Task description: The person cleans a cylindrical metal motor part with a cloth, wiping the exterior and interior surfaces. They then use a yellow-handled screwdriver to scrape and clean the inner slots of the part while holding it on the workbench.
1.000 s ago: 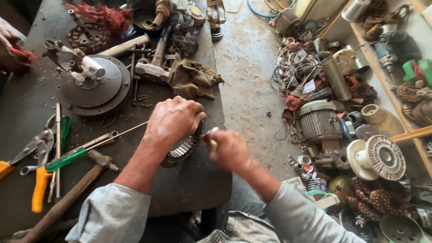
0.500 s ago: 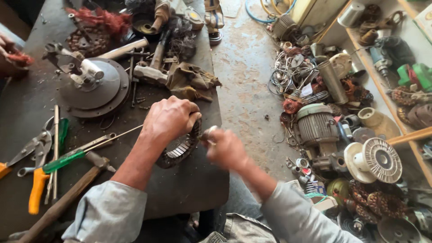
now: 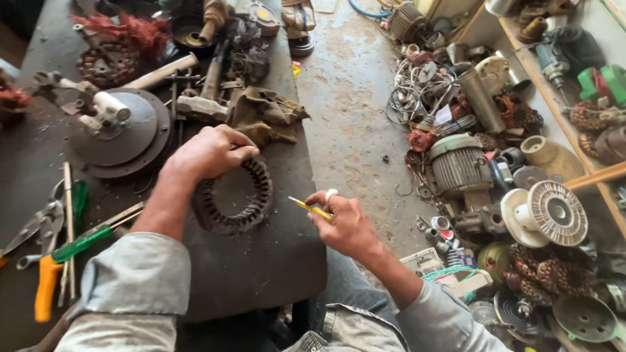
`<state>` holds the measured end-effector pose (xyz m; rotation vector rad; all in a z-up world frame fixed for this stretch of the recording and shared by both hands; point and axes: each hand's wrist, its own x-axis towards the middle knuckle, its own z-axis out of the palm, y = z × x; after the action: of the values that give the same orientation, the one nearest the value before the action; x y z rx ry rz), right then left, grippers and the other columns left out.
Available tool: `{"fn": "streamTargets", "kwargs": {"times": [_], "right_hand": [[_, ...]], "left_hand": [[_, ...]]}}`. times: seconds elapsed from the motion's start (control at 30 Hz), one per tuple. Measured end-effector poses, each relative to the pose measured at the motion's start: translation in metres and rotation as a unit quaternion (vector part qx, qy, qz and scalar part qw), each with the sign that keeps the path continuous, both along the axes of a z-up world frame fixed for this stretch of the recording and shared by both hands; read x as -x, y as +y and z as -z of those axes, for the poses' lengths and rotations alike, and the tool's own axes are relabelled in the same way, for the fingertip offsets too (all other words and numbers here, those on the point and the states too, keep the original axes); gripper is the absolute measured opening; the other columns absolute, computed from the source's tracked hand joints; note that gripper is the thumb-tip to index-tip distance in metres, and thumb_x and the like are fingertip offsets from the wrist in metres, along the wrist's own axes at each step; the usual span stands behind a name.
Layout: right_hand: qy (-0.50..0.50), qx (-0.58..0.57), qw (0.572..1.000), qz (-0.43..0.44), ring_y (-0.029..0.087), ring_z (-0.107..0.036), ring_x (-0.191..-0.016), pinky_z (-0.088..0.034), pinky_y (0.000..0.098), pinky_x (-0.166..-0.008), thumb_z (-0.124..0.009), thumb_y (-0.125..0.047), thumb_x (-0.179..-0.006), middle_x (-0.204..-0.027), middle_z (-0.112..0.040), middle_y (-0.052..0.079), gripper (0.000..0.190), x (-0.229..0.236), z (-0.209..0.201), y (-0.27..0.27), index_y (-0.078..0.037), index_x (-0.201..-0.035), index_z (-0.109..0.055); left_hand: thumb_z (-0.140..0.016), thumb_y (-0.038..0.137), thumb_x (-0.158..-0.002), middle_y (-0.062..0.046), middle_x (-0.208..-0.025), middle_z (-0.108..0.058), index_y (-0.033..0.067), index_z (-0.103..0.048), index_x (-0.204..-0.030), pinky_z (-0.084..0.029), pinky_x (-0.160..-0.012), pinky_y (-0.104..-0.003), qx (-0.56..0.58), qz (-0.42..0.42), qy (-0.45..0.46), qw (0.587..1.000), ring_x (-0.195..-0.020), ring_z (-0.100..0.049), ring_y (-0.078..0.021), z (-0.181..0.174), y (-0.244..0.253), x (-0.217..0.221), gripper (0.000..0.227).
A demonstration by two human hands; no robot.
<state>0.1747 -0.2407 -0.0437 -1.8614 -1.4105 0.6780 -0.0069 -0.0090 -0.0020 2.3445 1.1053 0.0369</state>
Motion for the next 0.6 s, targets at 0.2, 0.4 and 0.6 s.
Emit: {"fn": "streamTargets", "kwargs": {"times": [0.2, 0.4, 0.6], "right_hand": [[-0.049, -0.041, 0.997, -0.049, 0.032, -0.075, -0.078, -0.058, 0.0407, -0.070, -0.073, -0.017, -0.088, -0.086, -0.076, 0.017, 0.022, 0.013, -0.016, 0.014, -0.010, -0.108, -0.075], [-0.056, -0.068, 0.993, -0.075, 0.033, -0.076, -0.079, -0.061, 0.0411, -0.073, -0.070, -0.015, -0.087, -0.089, -0.076, 0.017, 0.019, 0.021, -0.014, 0.039, -0.009, -0.104, -0.076], [-0.197, 0.017, 0.976, -0.090, 0.037, -0.074, -0.075, -0.058, 0.0463, -0.069, -0.066, -0.017, -0.092, -0.082, -0.074, 0.018, 0.014, 0.032, -0.015, 0.053, -0.012, -0.098, -0.077]], "left_hand": [[-0.071, 0.042, -0.089, -0.015, -0.106, -0.077, 0.0209, -0.079, -0.114, -0.057, -0.090, -0.041, 0.009, -0.011, -0.006, 1.000, -0.098, -0.074, -0.0333, -0.001, 0.001, 0.006, 0.034], [-0.072, 0.041, -0.088, -0.017, -0.102, -0.077, 0.0200, -0.080, -0.110, -0.058, -0.089, -0.041, -0.003, -0.035, -0.011, 0.999, -0.096, -0.075, -0.0338, -0.010, -0.013, 0.006, 0.032], [-0.071, 0.045, -0.087, -0.012, -0.106, -0.077, 0.0250, -0.081, -0.108, -0.055, -0.093, -0.044, -0.069, -0.020, 0.024, 0.997, -0.101, -0.071, -0.0334, -0.022, -0.031, -0.009, 0.030]]}}
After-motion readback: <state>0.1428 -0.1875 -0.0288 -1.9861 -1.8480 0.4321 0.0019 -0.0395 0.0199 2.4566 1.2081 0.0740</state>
